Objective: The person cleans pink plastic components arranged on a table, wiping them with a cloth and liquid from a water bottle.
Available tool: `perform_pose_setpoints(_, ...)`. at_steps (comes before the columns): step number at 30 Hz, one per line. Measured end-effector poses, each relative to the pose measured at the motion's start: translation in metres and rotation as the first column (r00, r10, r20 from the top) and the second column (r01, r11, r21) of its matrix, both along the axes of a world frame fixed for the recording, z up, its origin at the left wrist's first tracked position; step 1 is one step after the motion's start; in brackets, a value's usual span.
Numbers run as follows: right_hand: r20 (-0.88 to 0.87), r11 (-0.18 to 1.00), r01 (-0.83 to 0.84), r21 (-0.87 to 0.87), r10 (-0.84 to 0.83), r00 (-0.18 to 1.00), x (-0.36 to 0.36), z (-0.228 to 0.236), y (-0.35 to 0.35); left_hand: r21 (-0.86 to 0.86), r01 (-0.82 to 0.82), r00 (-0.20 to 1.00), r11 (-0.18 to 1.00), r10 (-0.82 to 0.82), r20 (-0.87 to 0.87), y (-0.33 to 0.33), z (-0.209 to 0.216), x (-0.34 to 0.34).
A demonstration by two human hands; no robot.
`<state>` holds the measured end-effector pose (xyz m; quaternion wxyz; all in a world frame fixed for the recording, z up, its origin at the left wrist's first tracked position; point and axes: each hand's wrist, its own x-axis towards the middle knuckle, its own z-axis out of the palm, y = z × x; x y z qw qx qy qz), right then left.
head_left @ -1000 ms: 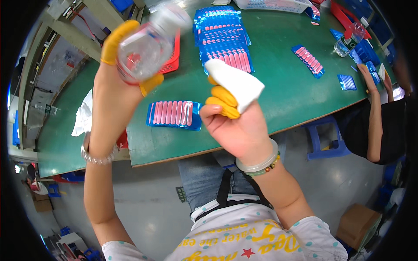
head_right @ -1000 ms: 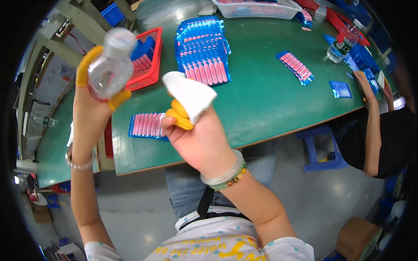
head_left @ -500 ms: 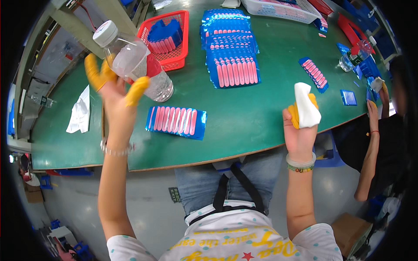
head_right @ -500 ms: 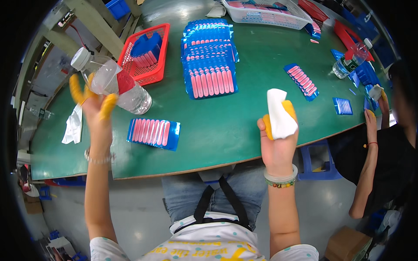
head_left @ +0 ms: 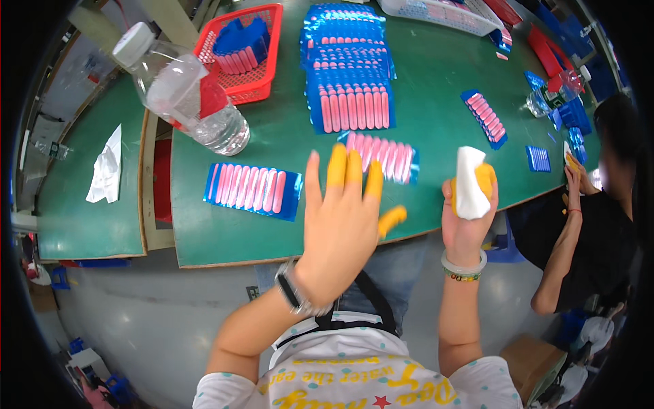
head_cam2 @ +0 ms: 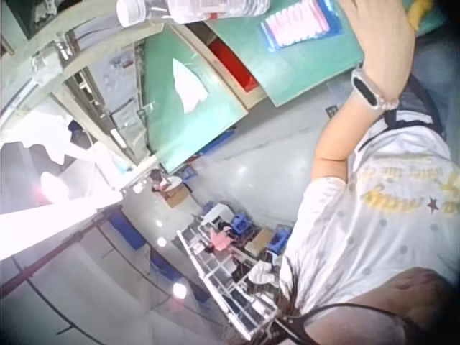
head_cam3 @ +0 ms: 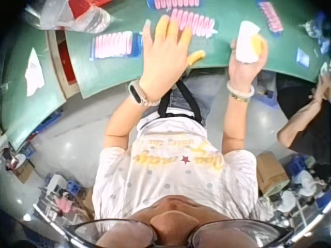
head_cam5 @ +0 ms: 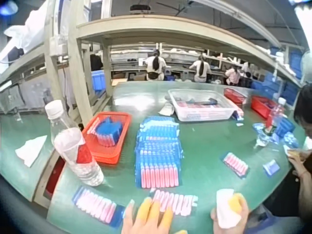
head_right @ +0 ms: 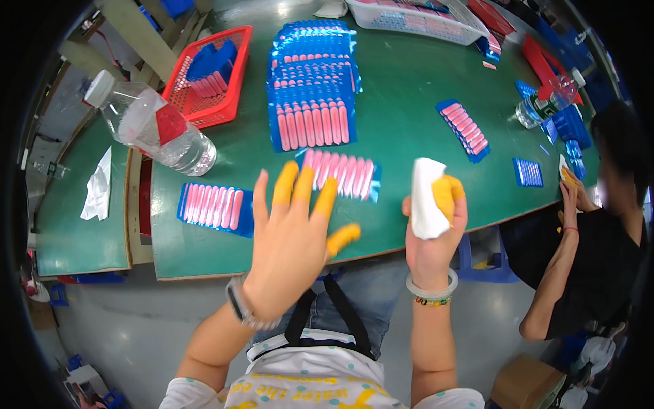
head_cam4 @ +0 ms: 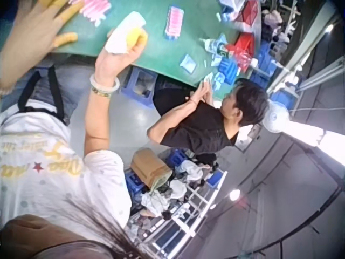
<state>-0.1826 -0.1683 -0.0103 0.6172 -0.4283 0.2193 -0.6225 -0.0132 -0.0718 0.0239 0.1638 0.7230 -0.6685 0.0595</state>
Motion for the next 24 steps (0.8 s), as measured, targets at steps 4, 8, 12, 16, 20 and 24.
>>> perform_pose_setpoints(4,-0.504,0.99,-0.105,-0.095,0.043,0.862,0.011,0.025,-0.008,0.161,0.147,0.982,0.976,-0.124,-0.144,0.045,0.004,-0.004)
perform_pose_setpoints(8,-0.828,0.902,-0.396,-0.173,0.085,0.555,0.042,0.045,-0.019,0.186,0.131,0.981,0.974,-0.1,-0.167,0.05,-0.003,-0.002)
perform_pose_setpoints(12,-0.841,0.66,-0.541,-0.522,-0.504,0.197,0.059,0.035,-0.017,0.13,0.169,0.983,0.977,-0.157,-0.097,0.046,-0.013,0.002)
perform_pose_setpoints(16,-0.808,0.516,-0.681,-0.52,-0.555,0.196,0.059,0.034,-0.014,0.061,0.156,0.987,0.986,-0.152,-0.06,0.047,-0.022,0.004)
perform_pose_setpoints(20,-0.784,0.622,-0.636,-0.456,-0.619,-0.043,0.065,0.036,-0.005,0.091,0.193,0.976,0.977,-0.182,-0.119,0.047,-0.026,0.01)
perform_pose_setpoints(24,-0.79,0.563,-0.637,-0.526,-0.6,0.122,0.058,0.029,-0.017,0.106,0.159,0.986,0.982,-0.152,-0.068,0.048,-0.021,0.012)
